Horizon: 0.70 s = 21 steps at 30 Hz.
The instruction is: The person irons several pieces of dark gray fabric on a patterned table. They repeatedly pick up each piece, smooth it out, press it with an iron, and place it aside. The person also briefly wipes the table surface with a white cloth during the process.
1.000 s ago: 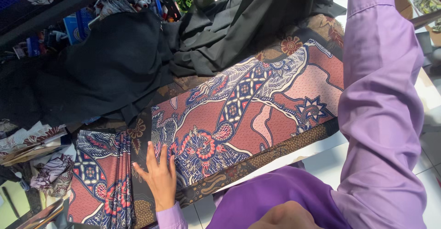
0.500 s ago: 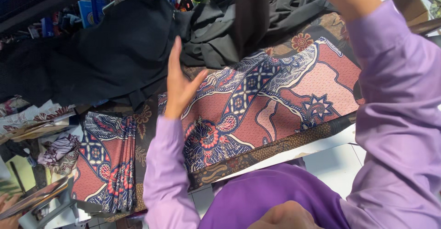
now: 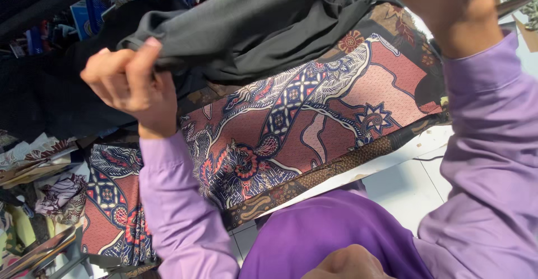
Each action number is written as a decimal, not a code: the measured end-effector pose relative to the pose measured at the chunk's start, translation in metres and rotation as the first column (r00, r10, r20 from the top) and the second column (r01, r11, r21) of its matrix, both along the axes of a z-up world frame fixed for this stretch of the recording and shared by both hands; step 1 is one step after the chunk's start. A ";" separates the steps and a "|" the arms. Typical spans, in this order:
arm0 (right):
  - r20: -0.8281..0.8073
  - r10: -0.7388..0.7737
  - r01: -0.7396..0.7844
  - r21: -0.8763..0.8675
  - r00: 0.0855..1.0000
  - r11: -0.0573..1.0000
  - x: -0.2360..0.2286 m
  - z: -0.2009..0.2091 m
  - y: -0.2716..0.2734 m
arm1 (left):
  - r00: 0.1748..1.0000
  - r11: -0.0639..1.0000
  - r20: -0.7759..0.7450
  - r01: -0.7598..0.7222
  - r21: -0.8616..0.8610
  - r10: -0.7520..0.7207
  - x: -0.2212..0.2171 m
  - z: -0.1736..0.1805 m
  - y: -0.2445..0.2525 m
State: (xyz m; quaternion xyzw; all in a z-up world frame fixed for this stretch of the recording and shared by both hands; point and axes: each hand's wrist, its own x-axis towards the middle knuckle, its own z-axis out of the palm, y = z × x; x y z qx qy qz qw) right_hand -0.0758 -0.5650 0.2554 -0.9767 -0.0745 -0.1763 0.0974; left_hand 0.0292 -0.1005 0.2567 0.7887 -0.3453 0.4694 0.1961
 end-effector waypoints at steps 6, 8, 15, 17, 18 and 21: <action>-0.320 -0.211 0.116 -0.289 0.924 0.950 -0.021 -0.091 -0.014 | 0.573 0.885 -0.788 0.458 0.081 -0.224 -0.048 -0.015 0.047; -0.614 -0.163 0.134 -0.094 0.772 0.987 -0.034 -0.103 -0.029 | 0.267 0.900 -0.946 0.433 -0.052 -0.183 -0.058 -0.025 0.078; -0.480 0.350 0.376 0.867 0.804 0.326 -0.073 -0.167 -0.057 | 0.060 0.974 -0.977 0.107 -0.199 -0.206 -0.056 -0.069 0.083; -0.446 0.245 0.411 0.893 0.861 0.182 -0.078 -0.186 -0.049 | 0.310 0.978 -0.931 0.144 -0.153 -0.192 -0.055 -0.075 0.062; -0.474 0.143 0.454 0.878 0.869 0.151 -0.075 -0.197 -0.037 | 0.546 0.993 -0.836 0.121 0.012 -0.056 -0.060 -0.077 0.053; -0.559 0.132 0.547 0.829 0.819 0.120 -0.081 -0.216 -0.010 | 0.830 0.973 -0.551 0.048 0.225 0.086 -0.089 -0.089 0.025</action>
